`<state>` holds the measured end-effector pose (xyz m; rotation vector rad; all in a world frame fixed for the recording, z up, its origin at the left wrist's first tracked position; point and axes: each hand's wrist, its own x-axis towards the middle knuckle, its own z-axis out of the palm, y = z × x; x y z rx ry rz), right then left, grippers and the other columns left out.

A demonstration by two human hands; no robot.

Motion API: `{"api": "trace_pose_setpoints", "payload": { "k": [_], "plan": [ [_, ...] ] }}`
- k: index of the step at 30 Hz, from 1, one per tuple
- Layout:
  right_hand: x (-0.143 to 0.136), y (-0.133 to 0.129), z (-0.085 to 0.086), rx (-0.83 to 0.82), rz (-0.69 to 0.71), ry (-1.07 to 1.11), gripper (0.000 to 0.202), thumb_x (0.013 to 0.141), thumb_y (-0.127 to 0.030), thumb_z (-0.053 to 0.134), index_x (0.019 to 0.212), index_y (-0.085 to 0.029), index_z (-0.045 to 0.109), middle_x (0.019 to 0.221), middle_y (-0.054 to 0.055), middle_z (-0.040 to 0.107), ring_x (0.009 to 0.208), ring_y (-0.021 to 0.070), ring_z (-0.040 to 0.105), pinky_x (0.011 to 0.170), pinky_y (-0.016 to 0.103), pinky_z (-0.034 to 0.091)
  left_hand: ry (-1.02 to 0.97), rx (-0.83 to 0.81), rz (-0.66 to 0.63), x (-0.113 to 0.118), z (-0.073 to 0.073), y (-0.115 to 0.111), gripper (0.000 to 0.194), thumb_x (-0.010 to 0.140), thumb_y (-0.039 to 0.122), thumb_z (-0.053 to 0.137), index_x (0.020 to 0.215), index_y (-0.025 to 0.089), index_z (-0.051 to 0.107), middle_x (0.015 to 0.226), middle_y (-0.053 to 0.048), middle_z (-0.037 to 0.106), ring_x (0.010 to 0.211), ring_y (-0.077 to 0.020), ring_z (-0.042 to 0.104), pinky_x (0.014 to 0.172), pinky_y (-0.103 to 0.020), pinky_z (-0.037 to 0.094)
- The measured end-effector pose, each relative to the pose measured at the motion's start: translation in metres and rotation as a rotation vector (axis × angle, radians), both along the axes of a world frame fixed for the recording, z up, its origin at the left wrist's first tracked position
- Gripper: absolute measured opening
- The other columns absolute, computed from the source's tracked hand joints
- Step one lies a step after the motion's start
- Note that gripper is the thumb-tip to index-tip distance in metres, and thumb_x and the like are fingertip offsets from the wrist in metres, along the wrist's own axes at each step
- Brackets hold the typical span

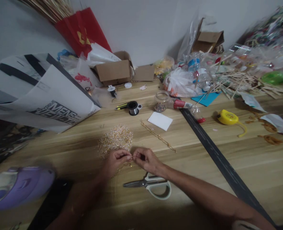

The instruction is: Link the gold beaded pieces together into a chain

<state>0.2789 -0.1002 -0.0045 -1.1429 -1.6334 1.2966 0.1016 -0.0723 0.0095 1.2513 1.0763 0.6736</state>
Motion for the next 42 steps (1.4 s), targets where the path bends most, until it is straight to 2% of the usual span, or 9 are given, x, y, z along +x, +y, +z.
{"api": "trace_pose_setpoints", "payload": {
  "k": [13, 22, 28, 32, 37, 42],
  "plan": [
    [-0.0007, 0.0001, 0.0023, -0.052, -0.006, 0.025, 0.019, 0.082, -0.03, 0.056, 0.075, -0.013, 0.059, 0.061, -0.002, 0.05, 0.057, 0.0096, 0.043, 0.05, 0.02, 0.03, -0.01, 0.021, -0.04, -0.0007, -0.0014, 0.0007, 0.015, 0.066, 0.026, 0.067, 0.069, 0.012, 0.067, 0.062, -0.003, 0.066, 0.06, -0.0122, 0.058, 0.059, -0.021, 0.045],
    [-0.0031, -0.0008, 0.0062, -0.107, -0.014, 0.08, 0.019, 0.08, -0.03, 0.059, 0.074, -0.012, 0.059, 0.064, -0.001, 0.052, 0.058, 0.0096, 0.043, 0.054, 0.021, 0.033, 0.002, 0.044, -0.041, -0.0007, 0.0006, 0.0011, 0.015, 0.068, 0.026, 0.064, 0.068, 0.011, 0.064, 0.061, -0.002, 0.063, 0.059, -0.0123, 0.057, 0.059, -0.022, 0.044],
    [-0.0035, -0.0003, 0.0029, -0.079, -0.009, 0.109, 0.017, 0.081, -0.029, 0.06, 0.078, -0.013, 0.057, 0.065, -0.001, 0.049, 0.059, 0.0097, 0.042, 0.054, 0.021, 0.033, 0.033, 0.092, -0.03, -0.0018, -0.0008, 0.0021, 0.013, 0.07, 0.025, 0.063, 0.068, 0.012, 0.064, 0.062, -0.002, 0.063, 0.062, -0.0127, 0.057, 0.061, -0.022, 0.044],
    [-0.0022, -0.0001, 0.0015, -0.032, -0.014, 0.11, 0.016, 0.083, -0.029, 0.057, 0.083, -0.014, 0.055, 0.066, -0.002, 0.048, 0.059, 0.0099, 0.042, 0.053, 0.021, 0.033, 0.12, 0.232, -0.025, -0.0029, 0.0003, 0.0014, 0.011, 0.073, 0.023, 0.061, 0.069, 0.013, 0.065, 0.066, -0.002, 0.064, 0.064, -0.0135, 0.057, 0.062, -0.022, 0.044],
    [0.0002, 0.0007, 0.0003, 0.024, -0.015, 0.098, 0.018, 0.086, -0.032, 0.053, 0.091, -0.015, 0.057, 0.07, 0.0, 0.05, 0.062, 0.0109, 0.044, 0.054, 0.021, 0.033, 0.244, 0.527, -0.095, -0.0028, 0.0038, -0.0019, 0.011, 0.077, 0.019, 0.058, 0.071, 0.014, 0.065, 0.069, -0.003, 0.065, 0.067, -0.0142, 0.058, 0.065, -0.024, 0.044],
    [-0.0002, 0.0011, 0.0003, 0.044, 0.003, 0.067, 0.016, 0.084, -0.029, 0.056, 0.081, -0.014, 0.058, 0.069, 0.0, 0.05, 0.062, 0.0109, 0.044, 0.056, 0.022, 0.035, 0.292, 0.725, -0.109, -0.0013, 0.003, -0.0048, 0.01, 0.08, 0.016, 0.056, 0.073, 0.015, 0.064, 0.07, -0.004, 0.063, 0.069, -0.0142, 0.058, 0.065, -0.024, 0.044]
  ]
}}
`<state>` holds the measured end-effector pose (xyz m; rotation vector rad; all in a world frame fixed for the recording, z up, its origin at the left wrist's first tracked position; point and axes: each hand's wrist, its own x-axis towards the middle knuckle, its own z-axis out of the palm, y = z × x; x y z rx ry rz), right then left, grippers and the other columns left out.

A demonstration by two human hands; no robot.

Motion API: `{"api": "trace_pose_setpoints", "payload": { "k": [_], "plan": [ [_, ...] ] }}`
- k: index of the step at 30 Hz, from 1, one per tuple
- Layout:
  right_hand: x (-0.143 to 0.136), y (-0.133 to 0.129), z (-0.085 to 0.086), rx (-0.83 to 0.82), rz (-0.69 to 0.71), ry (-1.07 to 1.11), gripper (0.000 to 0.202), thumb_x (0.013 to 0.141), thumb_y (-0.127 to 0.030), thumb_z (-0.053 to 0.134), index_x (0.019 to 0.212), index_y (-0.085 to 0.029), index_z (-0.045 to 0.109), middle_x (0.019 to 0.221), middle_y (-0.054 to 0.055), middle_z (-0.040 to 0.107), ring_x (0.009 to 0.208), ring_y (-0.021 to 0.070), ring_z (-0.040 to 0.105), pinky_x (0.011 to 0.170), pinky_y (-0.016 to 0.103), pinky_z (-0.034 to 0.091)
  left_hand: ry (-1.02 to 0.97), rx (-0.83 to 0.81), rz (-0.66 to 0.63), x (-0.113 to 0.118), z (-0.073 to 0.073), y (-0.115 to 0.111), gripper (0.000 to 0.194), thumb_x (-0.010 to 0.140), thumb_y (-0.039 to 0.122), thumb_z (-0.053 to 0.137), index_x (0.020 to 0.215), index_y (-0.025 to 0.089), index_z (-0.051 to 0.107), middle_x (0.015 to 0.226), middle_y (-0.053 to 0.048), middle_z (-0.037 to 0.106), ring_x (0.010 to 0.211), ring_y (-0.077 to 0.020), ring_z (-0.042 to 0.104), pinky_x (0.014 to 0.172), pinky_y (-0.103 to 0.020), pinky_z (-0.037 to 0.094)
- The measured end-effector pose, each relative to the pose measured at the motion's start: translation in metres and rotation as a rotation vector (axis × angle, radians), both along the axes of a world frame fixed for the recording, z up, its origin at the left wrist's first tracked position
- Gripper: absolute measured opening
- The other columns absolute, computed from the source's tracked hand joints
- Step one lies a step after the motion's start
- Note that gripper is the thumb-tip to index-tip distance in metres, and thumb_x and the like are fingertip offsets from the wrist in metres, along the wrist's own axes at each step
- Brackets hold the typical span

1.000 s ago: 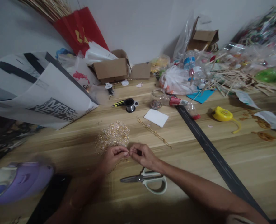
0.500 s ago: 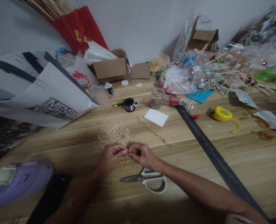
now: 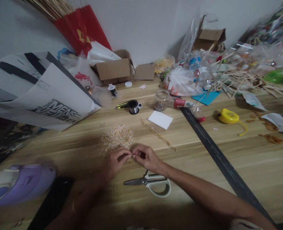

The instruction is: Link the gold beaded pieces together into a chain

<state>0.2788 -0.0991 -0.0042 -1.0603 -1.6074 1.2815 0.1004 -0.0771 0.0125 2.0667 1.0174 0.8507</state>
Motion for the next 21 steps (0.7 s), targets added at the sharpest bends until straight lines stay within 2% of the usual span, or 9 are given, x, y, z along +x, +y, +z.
{"api": "trace_pose_setpoints", "payload": {
  "k": [11, 17, 21],
  "plan": [
    [-0.0001, -0.001, 0.0053, 0.051, -0.035, -0.002, 0.009, 0.08, -0.023, 0.058, 0.078, -0.015, 0.055, 0.072, 0.001, 0.05, 0.062, 0.0106, 0.046, 0.054, 0.021, 0.035, -0.126, -0.003, -0.001, -0.0035, 0.0054, 0.0042, 0.011, 0.08, 0.017, 0.058, 0.07, 0.015, 0.063, 0.067, -0.003, 0.062, 0.064, -0.0131, 0.057, 0.062, -0.024, 0.044],
    [-0.0004, -0.0028, 0.0065, -0.058, -0.033, 0.067, 0.017, 0.08, -0.03, 0.061, 0.086, -0.015, 0.055, 0.063, -0.003, 0.046, 0.055, 0.0089, 0.042, 0.05, 0.02, 0.032, -0.097, 0.001, -0.03, -0.0017, 0.0045, 0.0028, 0.01, 0.079, 0.017, 0.059, 0.07, 0.015, 0.063, 0.068, -0.003, 0.063, 0.066, -0.0135, 0.058, 0.063, -0.024, 0.044],
    [-0.0016, -0.0034, 0.005, -0.087, -0.027, 0.079, 0.021, 0.079, -0.035, 0.063, 0.083, -0.015, 0.055, 0.06, -0.004, 0.045, 0.053, 0.0083, 0.039, 0.048, 0.02, 0.03, -0.058, -0.005, -0.029, -0.0002, 0.0034, 0.0015, 0.012, 0.079, 0.019, 0.058, 0.069, 0.015, 0.063, 0.068, -0.004, 0.063, 0.066, -0.0138, 0.058, 0.063, -0.024, 0.045]
  ]
}}
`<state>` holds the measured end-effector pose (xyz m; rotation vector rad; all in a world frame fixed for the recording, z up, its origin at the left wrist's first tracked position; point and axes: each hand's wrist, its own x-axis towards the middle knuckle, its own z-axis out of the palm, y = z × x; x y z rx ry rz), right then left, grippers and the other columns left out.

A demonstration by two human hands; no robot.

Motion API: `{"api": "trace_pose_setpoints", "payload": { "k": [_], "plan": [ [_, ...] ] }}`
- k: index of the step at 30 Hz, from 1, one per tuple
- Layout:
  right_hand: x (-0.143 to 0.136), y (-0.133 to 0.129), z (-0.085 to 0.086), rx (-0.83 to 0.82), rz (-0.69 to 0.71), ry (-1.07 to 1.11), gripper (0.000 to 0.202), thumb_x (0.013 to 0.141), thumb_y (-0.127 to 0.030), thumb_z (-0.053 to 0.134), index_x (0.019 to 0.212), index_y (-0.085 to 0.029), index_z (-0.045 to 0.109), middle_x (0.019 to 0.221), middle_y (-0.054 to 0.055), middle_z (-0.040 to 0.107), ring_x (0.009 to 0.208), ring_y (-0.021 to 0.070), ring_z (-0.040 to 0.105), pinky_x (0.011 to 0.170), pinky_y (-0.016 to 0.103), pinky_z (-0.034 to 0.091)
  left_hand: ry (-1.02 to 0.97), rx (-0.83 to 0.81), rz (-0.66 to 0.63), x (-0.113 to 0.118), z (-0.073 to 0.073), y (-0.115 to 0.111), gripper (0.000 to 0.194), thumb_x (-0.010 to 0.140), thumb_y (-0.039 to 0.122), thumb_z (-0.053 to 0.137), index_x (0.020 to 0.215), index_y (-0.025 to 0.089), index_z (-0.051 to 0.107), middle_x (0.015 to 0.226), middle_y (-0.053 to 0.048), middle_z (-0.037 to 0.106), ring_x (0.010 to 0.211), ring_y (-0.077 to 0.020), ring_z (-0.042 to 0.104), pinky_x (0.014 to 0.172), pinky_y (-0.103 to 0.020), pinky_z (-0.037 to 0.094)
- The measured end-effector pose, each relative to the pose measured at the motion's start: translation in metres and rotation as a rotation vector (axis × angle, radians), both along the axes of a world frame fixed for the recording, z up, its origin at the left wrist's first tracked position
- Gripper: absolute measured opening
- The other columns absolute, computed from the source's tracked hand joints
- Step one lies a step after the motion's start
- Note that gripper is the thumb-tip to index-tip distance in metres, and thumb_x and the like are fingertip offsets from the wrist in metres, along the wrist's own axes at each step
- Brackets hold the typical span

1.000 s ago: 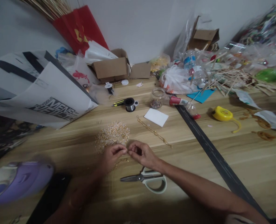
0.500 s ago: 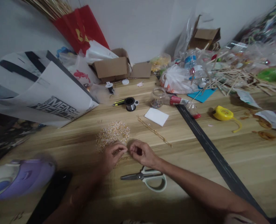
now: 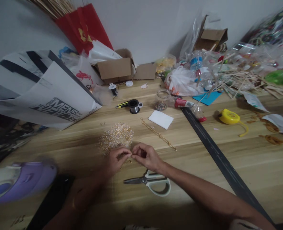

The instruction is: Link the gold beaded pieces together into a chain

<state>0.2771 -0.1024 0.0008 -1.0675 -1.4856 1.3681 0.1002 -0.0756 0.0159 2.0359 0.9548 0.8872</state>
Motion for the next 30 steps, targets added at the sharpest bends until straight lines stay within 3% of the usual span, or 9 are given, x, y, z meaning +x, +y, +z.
{"api": "trace_pose_setpoints", "payload": {
  "k": [15, 23, 26, 30],
  "plan": [
    [0.001, 0.002, -0.004, 0.082, -0.013, -0.122, 0.022, 0.083, -0.035, 0.057, 0.078, -0.014, 0.06, 0.067, 0.001, 0.054, 0.061, 0.0119, 0.046, 0.056, 0.023, 0.036, 0.041, 0.004, 0.013, -0.002, -0.001, 0.001, 0.012, 0.08, 0.017, 0.056, 0.071, 0.014, 0.063, 0.069, -0.004, 0.063, 0.067, -0.0139, 0.058, 0.064, -0.024, 0.044],
    [0.0, 0.002, -0.002, 0.055, -0.015, -0.108, 0.025, 0.083, -0.039, 0.056, 0.077, -0.015, 0.058, 0.065, 0.0, 0.051, 0.061, 0.0119, 0.045, 0.056, 0.023, 0.035, 0.074, 0.045, 0.019, -0.006, -0.002, 0.003, 0.01, 0.08, 0.013, 0.056, 0.074, 0.015, 0.064, 0.071, -0.004, 0.063, 0.07, -0.0142, 0.058, 0.065, -0.025, 0.045],
    [0.0, 0.002, -0.001, 0.025, -0.039, -0.074, 0.026, 0.084, -0.04, 0.055, 0.077, -0.015, 0.056, 0.066, 0.0, 0.05, 0.061, 0.0117, 0.044, 0.056, 0.023, 0.035, 0.161, 0.083, 0.03, -0.013, 0.002, 0.007, 0.011, 0.081, 0.012, 0.054, 0.082, 0.015, 0.064, 0.079, -0.005, 0.063, 0.075, -0.0145, 0.058, 0.07, -0.026, 0.046],
    [0.0, 0.003, -0.003, -0.002, -0.059, -0.034, 0.025, 0.083, -0.039, 0.056, 0.075, -0.015, 0.054, 0.065, -0.001, 0.048, 0.06, 0.0106, 0.042, 0.056, 0.022, 0.034, 0.419, 0.233, -0.101, -0.023, 0.013, 0.012, 0.016, 0.087, 0.015, 0.047, 0.086, 0.015, 0.063, 0.084, -0.006, 0.059, 0.084, -0.0172, 0.052, 0.077, -0.031, 0.044]
  ]
}}
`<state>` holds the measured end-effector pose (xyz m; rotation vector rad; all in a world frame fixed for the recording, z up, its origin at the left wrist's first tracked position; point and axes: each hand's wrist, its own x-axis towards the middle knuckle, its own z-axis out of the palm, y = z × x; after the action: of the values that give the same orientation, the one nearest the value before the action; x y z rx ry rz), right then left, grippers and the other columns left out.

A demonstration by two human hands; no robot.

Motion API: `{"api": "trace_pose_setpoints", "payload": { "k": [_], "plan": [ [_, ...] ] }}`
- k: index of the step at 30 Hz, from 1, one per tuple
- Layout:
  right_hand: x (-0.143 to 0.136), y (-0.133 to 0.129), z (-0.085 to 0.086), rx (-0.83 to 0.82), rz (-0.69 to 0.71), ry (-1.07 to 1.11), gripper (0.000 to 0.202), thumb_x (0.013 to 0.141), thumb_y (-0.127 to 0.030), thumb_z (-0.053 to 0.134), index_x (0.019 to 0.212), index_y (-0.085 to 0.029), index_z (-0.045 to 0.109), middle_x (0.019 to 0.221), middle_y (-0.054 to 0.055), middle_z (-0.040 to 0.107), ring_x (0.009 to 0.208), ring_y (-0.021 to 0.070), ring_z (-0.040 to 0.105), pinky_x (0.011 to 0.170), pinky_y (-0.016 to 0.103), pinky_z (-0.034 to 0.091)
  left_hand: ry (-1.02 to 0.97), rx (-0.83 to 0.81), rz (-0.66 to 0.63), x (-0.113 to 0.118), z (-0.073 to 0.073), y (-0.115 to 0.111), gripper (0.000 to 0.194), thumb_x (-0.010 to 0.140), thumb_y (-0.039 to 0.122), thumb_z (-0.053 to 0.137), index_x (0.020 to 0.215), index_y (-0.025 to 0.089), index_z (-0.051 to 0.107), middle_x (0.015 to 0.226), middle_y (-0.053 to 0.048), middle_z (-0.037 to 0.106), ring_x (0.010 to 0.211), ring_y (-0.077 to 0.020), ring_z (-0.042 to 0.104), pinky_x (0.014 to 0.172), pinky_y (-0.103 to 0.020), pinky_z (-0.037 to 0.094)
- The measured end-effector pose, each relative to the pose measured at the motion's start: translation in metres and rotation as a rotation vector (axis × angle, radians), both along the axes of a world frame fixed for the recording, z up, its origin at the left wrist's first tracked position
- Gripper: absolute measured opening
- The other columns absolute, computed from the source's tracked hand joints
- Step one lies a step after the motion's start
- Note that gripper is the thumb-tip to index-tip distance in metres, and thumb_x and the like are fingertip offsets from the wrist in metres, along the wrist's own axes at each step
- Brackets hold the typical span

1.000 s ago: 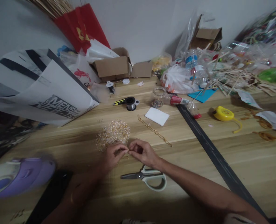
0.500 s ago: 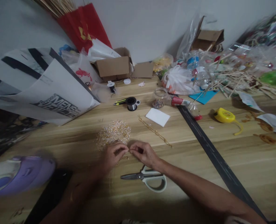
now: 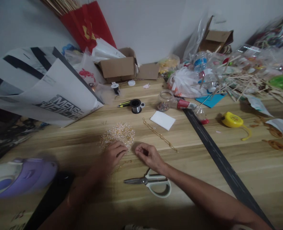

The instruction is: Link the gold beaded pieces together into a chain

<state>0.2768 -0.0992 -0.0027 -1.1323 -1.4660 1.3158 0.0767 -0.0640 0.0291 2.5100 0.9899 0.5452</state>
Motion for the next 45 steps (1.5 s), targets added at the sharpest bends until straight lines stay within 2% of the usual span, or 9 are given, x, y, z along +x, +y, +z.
{"api": "trace_pose_setpoints", "payload": {
  "k": [3, 5, 11, 19, 30, 34, 40, 45],
  "plan": [
    [0.0, 0.001, -0.003, -0.009, -0.006, 0.008, 0.025, 0.083, -0.039, 0.056, 0.075, -0.015, 0.054, 0.064, -0.002, 0.046, 0.058, 0.0101, 0.041, 0.053, 0.022, 0.033, 0.208, 0.07, -0.113, -0.002, 0.009, 0.0, 0.02, 0.089, 0.016, 0.043, 0.081, 0.015, 0.061, 0.084, -0.006, 0.055, 0.085, -0.0188, 0.048, 0.076, -0.032, 0.042],
    [0.0, 0.001, -0.004, -0.008, -0.005, 0.008, 0.026, 0.083, -0.039, 0.056, 0.075, -0.015, 0.054, 0.064, -0.002, 0.047, 0.058, 0.0101, 0.041, 0.053, 0.022, 0.033, 0.276, 0.094, -0.183, -0.002, 0.012, -0.001, 0.02, 0.089, 0.017, 0.043, 0.079, 0.015, 0.06, 0.084, -0.006, 0.054, 0.085, -0.0192, 0.047, 0.076, -0.033, 0.041],
    [0.001, 0.002, -0.002, -0.046, -0.016, 0.043, 0.026, 0.082, -0.04, 0.057, 0.074, -0.016, 0.052, 0.062, -0.003, 0.044, 0.056, 0.0092, 0.038, 0.052, 0.022, 0.031, 0.247, 0.048, -0.277, 0.002, 0.01, -0.001, 0.019, 0.089, 0.02, 0.046, 0.084, 0.016, 0.064, 0.086, -0.006, 0.056, 0.089, -0.0187, 0.046, 0.08, -0.031, 0.04],
    [0.003, 0.004, -0.005, -0.037, -0.027, 0.042, 0.027, 0.081, -0.041, 0.058, 0.074, -0.015, 0.053, 0.062, -0.003, 0.045, 0.056, 0.0091, 0.038, 0.052, 0.022, 0.031, 0.236, 0.007, -0.288, 0.002, 0.008, -0.001, 0.022, 0.09, 0.021, 0.045, 0.08, 0.016, 0.063, 0.08, -0.005, 0.057, 0.085, -0.0182, 0.047, 0.08, -0.031, 0.039],
    [0.002, 0.003, -0.005, -0.064, -0.01, 0.061, 0.026, 0.081, -0.04, 0.058, 0.074, -0.016, 0.052, 0.062, -0.003, 0.044, 0.056, 0.0095, 0.038, 0.052, 0.022, 0.03, 0.34, 0.071, -0.291, 0.001, 0.002, -0.006, 0.018, 0.09, 0.019, 0.042, 0.083, 0.015, 0.057, 0.086, -0.006, 0.056, 0.087, -0.0195, 0.047, 0.084, -0.034, 0.038],
    [0.002, 0.003, -0.004, -0.067, -0.015, 0.048, 0.027, 0.08, -0.041, 0.058, 0.074, -0.016, 0.053, 0.062, -0.003, 0.044, 0.055, 0.0094, 0.038, 0.052, 0.022, 0.03, 0.31, 0.018, -0.288, 0.0, 0.003, -0.003, 0.02, 0.091, 0.019, 0.04, 0.08, 0.015, 0.057, 0.083, -0.005, 0.056, 0.086, -0.0181, 0.048, 0.085, -0.032, 0.038],
    [0.002, 0.003, -0.004, -0.058, -0.02, 0.063, 0.027, 0.08, -0.041, 0.058, 0.074, -0.015, 0.053, 0.063, -0.003, 0.045, 0.056, 0.0092, 0.038, 0.052, 0.022, 0.03, 0.195, -0.04, -0.207, 0.0, 0.004, 0.001, 0.019, 0.09, 0.022, 0.044, 0.081, 0.016, 0.059, 0.082, -0.004, 0.058, 0.083, -0.0167, 0.05, 0.078, -0.029, 0.038],
    [0.003, 0.003, -0.006, -0.066, -0.017, 0.07, 0.027, 0.081, -0.041, 0.059, 0.076, -0.015, 0.053, 0.063, -0.003, 0.044, 0.055, 0.0086, 0.037, 0.052, 0.021, 0.03, 0.342, -0.056, -0.184, 0.003, 0.01, -0.006, 0.017, 0.085, 0.029, 0.053, 0.076, 0.016, 0.059, 0.079, -0.004, 0.06, 0.081, -0.0184, 0.052, 0.075, -0.03, 0.038]
  ]
}}
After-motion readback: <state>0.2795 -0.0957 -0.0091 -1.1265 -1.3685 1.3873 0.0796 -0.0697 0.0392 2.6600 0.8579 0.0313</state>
